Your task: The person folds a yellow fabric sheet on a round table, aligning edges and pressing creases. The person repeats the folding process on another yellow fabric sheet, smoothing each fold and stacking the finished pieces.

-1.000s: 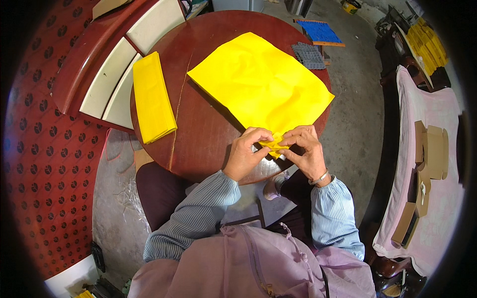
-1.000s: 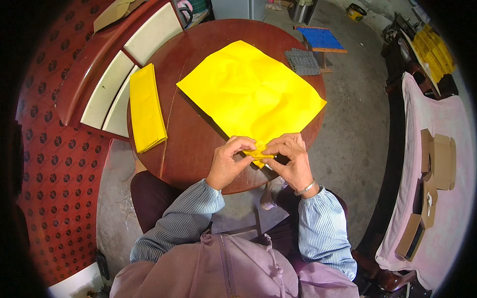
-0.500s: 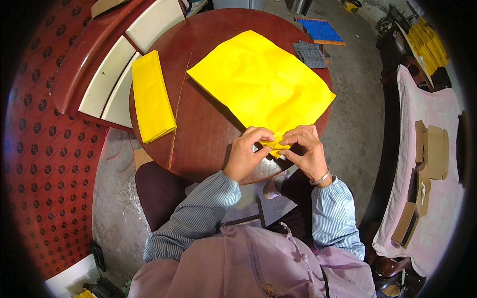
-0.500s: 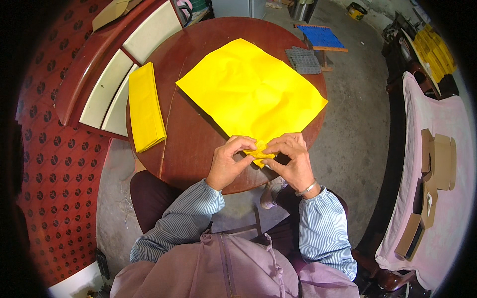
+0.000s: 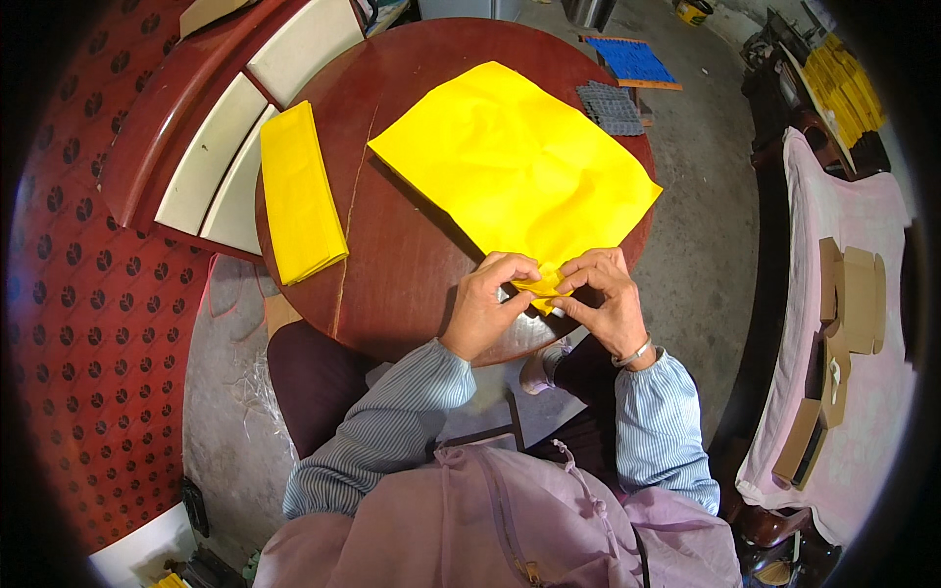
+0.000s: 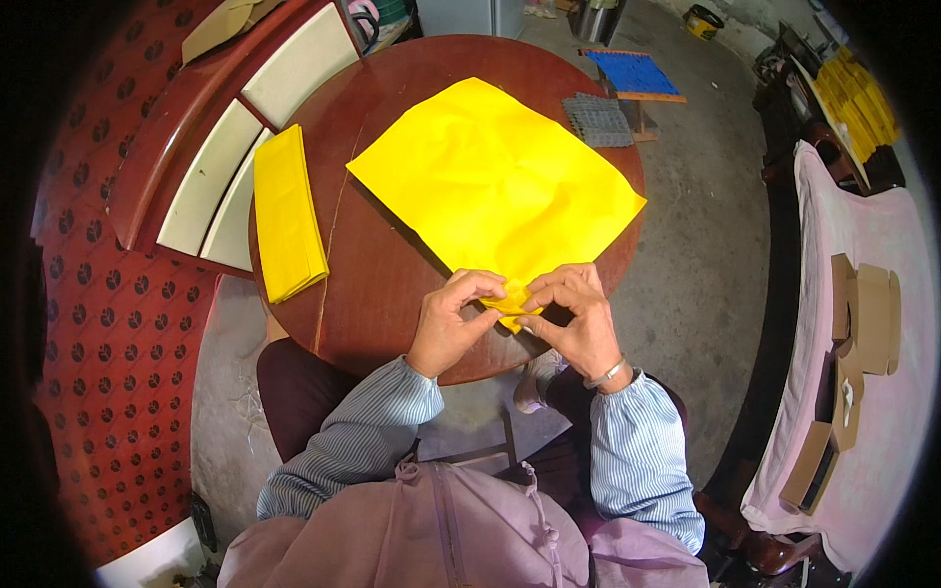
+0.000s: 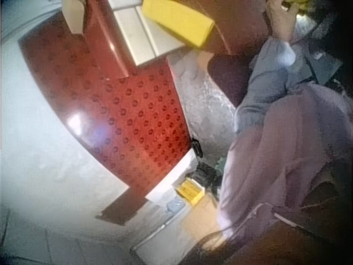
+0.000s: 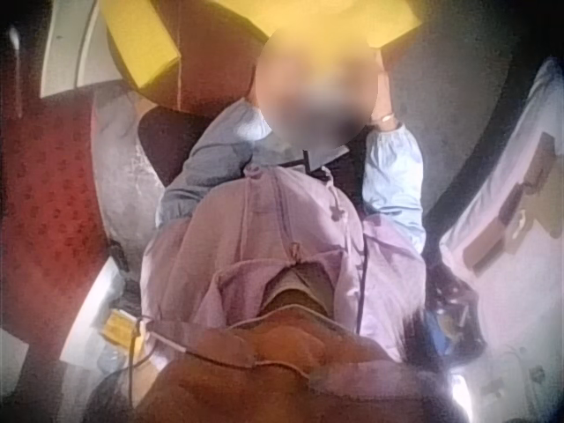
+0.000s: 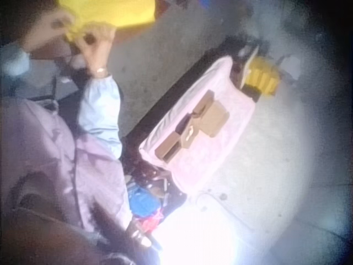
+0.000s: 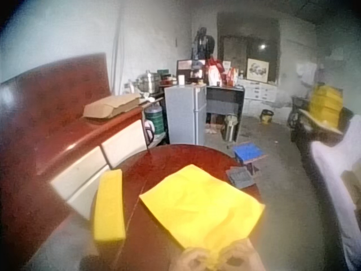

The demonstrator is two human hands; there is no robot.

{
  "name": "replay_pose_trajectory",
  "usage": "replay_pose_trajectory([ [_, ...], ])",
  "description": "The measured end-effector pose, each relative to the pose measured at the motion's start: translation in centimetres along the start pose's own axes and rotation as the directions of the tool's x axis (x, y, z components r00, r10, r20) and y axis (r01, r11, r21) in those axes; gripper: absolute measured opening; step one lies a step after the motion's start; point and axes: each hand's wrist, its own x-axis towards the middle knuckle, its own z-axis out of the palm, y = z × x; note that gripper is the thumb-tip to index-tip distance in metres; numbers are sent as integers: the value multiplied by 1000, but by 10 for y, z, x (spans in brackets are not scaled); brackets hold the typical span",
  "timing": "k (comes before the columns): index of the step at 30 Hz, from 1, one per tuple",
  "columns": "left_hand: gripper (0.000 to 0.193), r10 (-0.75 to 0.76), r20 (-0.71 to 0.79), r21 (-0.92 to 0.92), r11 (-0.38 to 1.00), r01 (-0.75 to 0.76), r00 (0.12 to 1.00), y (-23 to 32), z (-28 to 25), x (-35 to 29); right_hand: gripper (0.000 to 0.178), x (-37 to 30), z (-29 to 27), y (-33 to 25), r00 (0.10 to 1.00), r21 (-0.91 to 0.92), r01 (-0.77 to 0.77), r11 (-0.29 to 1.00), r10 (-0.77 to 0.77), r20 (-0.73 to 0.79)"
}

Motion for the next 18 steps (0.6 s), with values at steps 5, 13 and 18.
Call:
replay_pose_trajectory([
  [5,30,0,1,1,1000,0,1000,0,0,0,23,-1,1,2,1000,6,-13,1000,13,-2],
  [13,30,13,3,-2,1000,-13,1000,-1,-1,1,22,0,3,2,998,16,-42,999,42,-37],
  [18,31,7,3,-3,1000,-7,1000,-1,-1,0,21,1,3,3,998,30,-51,998,52,-46],
])
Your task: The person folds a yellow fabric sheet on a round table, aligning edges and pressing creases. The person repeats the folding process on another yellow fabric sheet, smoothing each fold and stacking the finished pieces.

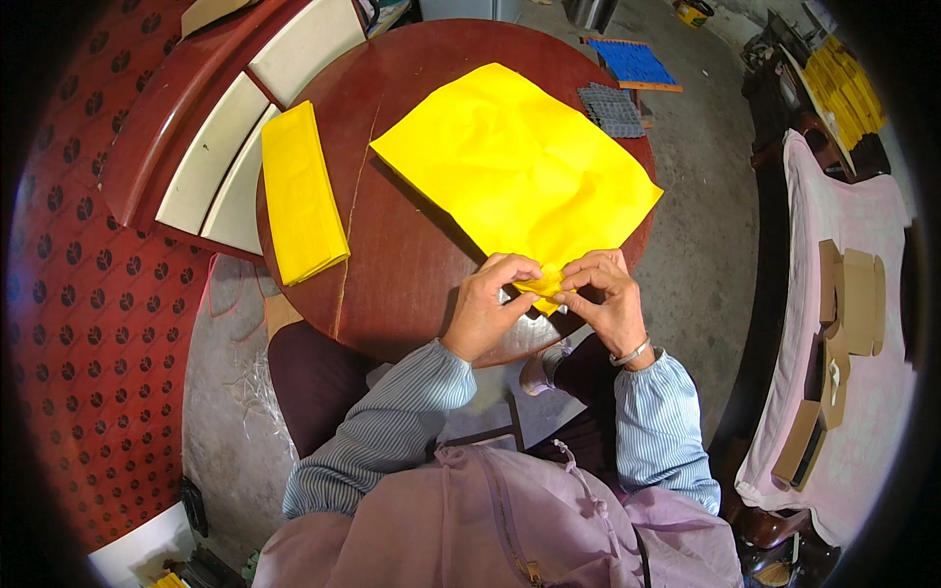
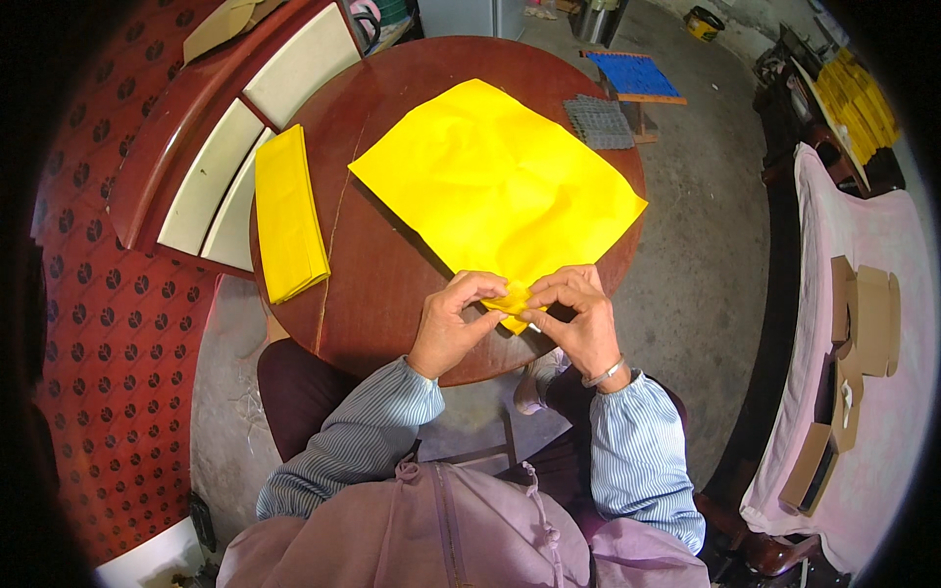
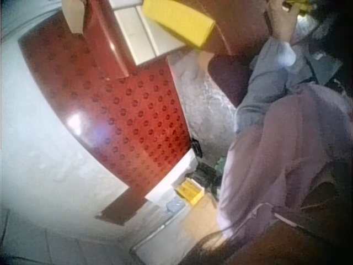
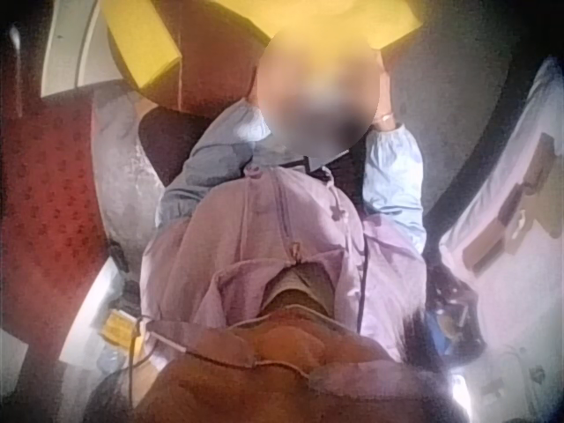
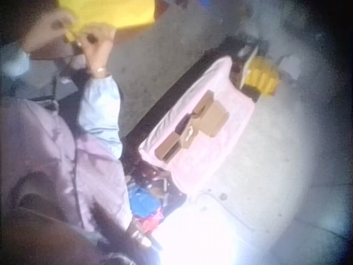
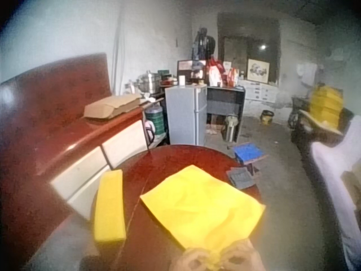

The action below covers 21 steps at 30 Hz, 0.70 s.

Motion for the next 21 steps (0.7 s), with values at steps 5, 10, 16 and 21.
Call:
replay_pose_trajectory([
  [5,36,30,-25,-21,999,-31,999,0,2,0,21,1,1,1,1000,-2,-9,1000,9,-5],
  [10,35,-20,3,0,1000,20,1000,2,1,0,19,1,2,2,999,12,-42,999,42,1],
  [16,32,-13,11,9,1000,13,1000,3,-1,0,18,3,2,0,999,9,-47,999,47,0],
  [21,29,3,12,19,1000,-4,1000,4,-2,0,18,3,2,-2,998,34,-70,997,70,-2],
])
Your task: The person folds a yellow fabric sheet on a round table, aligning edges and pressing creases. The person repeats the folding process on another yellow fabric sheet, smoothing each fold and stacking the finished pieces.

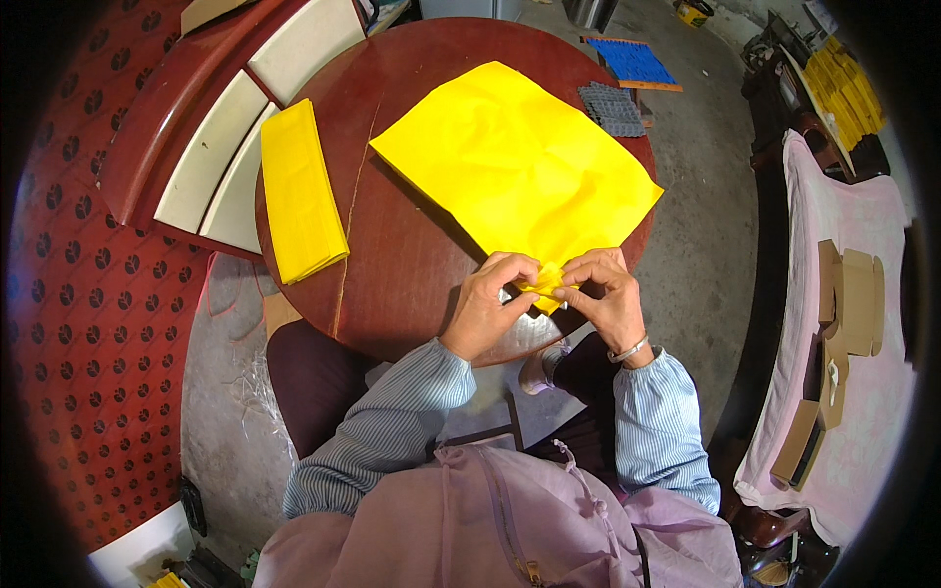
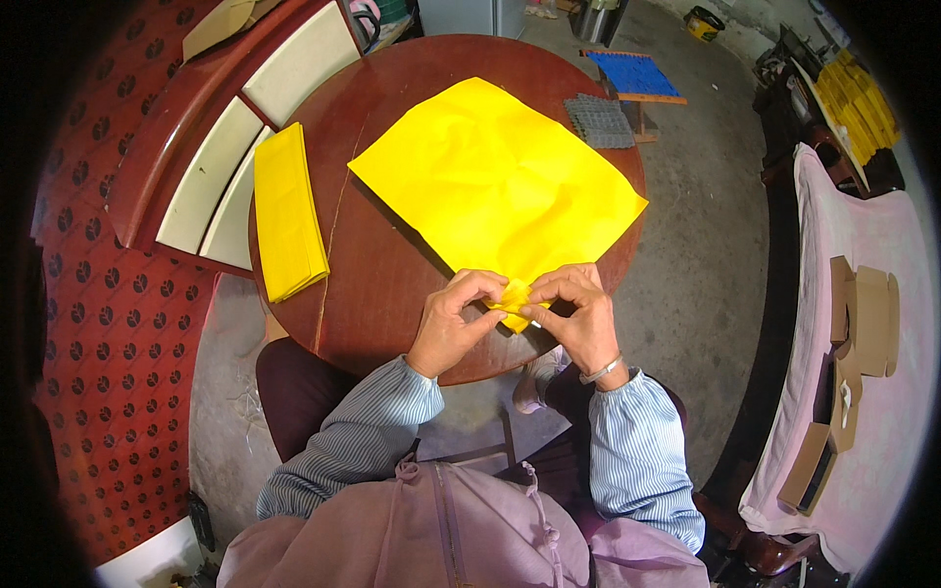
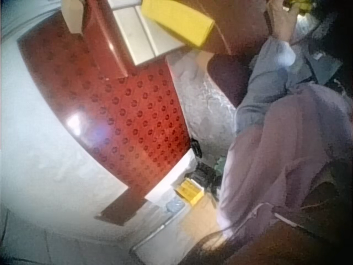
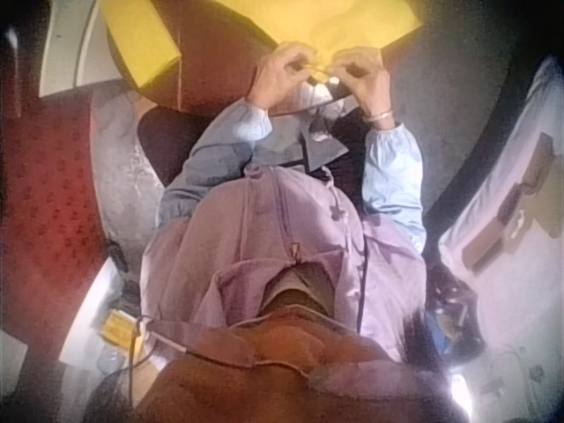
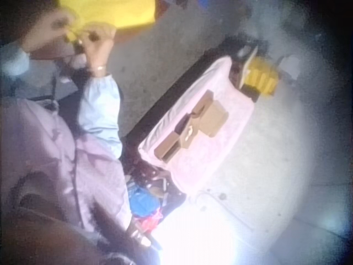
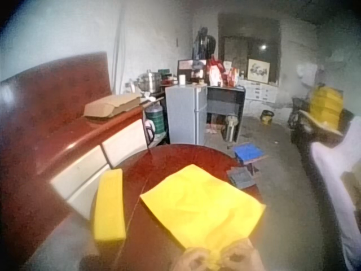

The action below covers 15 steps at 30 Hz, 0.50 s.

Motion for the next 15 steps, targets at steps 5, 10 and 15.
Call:
replay_pose_trajectory([
  [5,30,13,1,-12,1000,-13,1000,0,-1,1,18,0,0,0,1000,-10,27,1000,-27,-2],
  [10,27,7,14,-27,1000,-6,1000,0,-1,1,18,0,0,1,1000,2,-4,1000,4,0],
  [15,25,4,9,-48,999,-4,1000,0,-1,1,18,0,0,1,1000,-7,0,1000,0,5],
])
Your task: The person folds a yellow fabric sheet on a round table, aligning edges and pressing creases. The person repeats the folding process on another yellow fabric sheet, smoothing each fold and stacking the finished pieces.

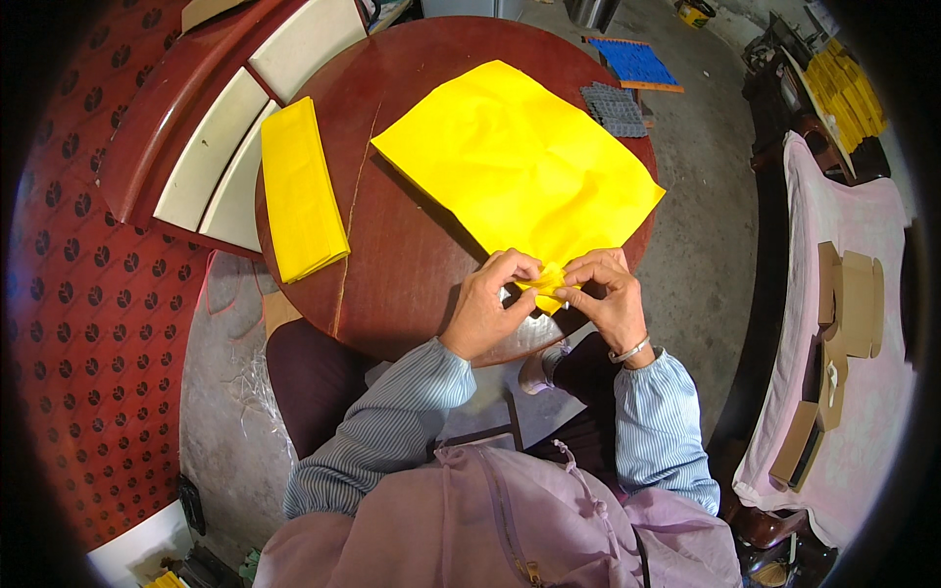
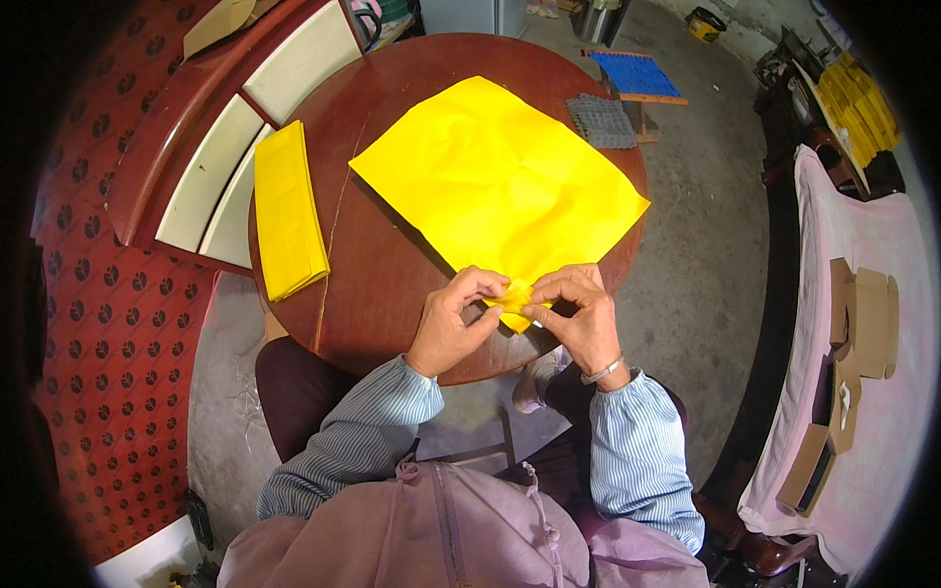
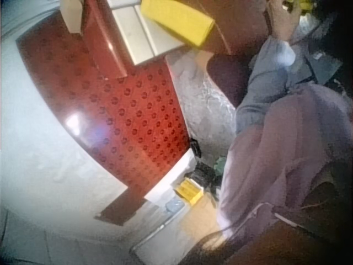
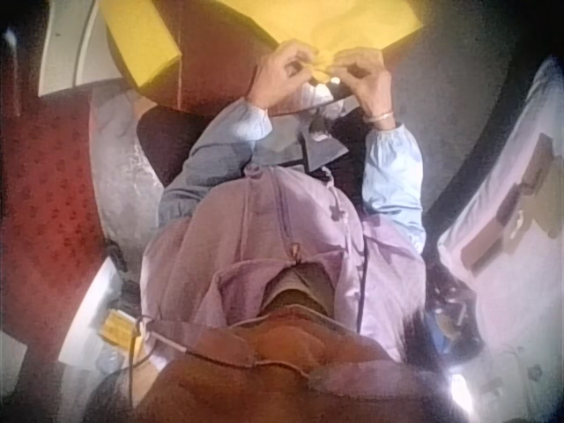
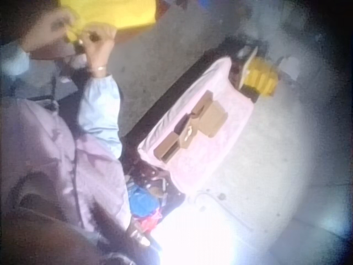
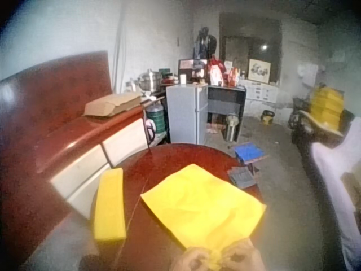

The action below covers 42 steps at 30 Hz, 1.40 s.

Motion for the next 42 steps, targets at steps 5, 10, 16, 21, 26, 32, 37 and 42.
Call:
replay_pose_trajectory([
  [5,24,-30,-10,-11,999,30,999,0,2,1,18,-1,1,0,1000,0,-16,1000,16,-6],
  [10,23,-45,-34,-17,999,45,998,-1,4,1,18,-1,0,1,1000,6,-17,1000,17,-3],
  [16,22,-18,-70,16,1000,19,997,-3,7,1,19,0,0,1,1000,-33,23,999,-23,-4],
  [21,21,-6,-94,6,1000,7,996,-4,9,1,19,-1,-1,1,1000,-37,29,999,-30,-6],
  [26,21,-8,-97,11,1000,10,995,-4,9,1,20,0,-1,2,999,-30,34,999,-34,6],
  [32,20,-37,-96,-28,999,35,995,-2,8,0,20,-1,-3,2,999,-24,31,999,-31,16],
  [37,20,-103,-80,-59,993,98,992,-3,9,0,21,0,-5,1,998,1,52,999,-52,20],
  [42,22,-112,-78,-122,987,102,991,-5,9,0,21,0,-5,-4,999,-18,43,999,-43,20],
])
